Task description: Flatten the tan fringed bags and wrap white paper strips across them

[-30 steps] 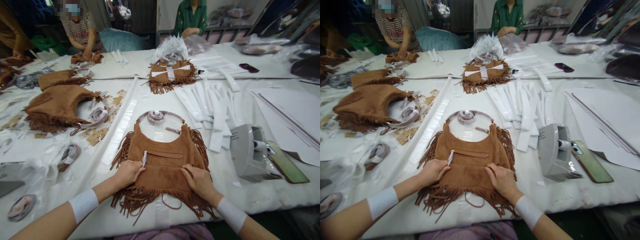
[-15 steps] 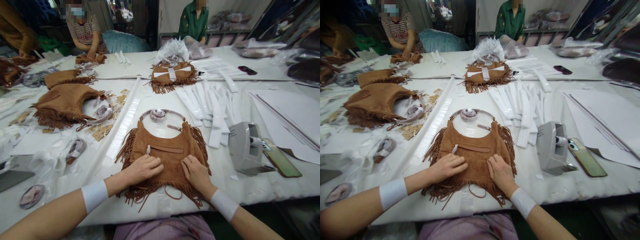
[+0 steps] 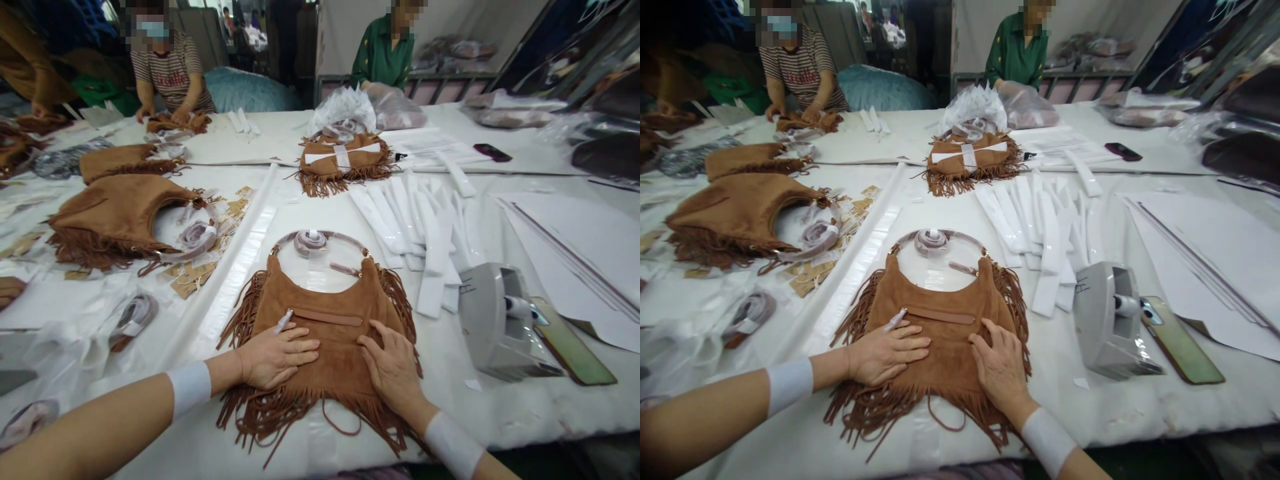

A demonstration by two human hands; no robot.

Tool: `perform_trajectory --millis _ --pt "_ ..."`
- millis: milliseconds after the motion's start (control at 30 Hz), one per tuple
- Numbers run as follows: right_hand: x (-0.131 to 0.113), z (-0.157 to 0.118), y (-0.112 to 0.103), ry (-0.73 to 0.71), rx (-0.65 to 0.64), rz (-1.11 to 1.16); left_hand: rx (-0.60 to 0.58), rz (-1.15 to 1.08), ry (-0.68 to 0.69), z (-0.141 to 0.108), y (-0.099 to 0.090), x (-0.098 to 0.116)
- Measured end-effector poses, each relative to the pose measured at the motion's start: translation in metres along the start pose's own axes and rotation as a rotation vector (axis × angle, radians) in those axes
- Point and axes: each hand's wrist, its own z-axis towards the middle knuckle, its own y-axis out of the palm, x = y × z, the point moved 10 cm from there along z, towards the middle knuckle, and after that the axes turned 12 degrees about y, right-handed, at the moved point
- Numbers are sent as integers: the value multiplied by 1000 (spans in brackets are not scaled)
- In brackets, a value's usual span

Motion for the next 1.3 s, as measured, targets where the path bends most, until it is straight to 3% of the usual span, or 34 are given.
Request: perform_trajectory --millis 367,500,700,800,1000,1067,1167,1300 --pt "-5 39 15 -146 -98 20 44 59 -145 -9 7 -10" --pt "-6 45 19 -168 -107 7 10 49 -151 -8 9 -13" --pt "-12 41 13 -185 -70 -37 -59 121 -85 19 -9 4" --pt "-14 38 10 -190 -48 -41 -32 106 -121 34 -13 8" --pt "-18 39 -2 -220 -6 -24 -87 56 -172 32 16 1" --pt "-24 29 -18 -234 39 26 -92 59 -174 29 20 -1" --pt "-43 -9 -37 -325 27 144 -76 64 -174 29 19 -1" --pt "-66 -70 -19 -461 -163 151 -89 45 -182 31 14 4"
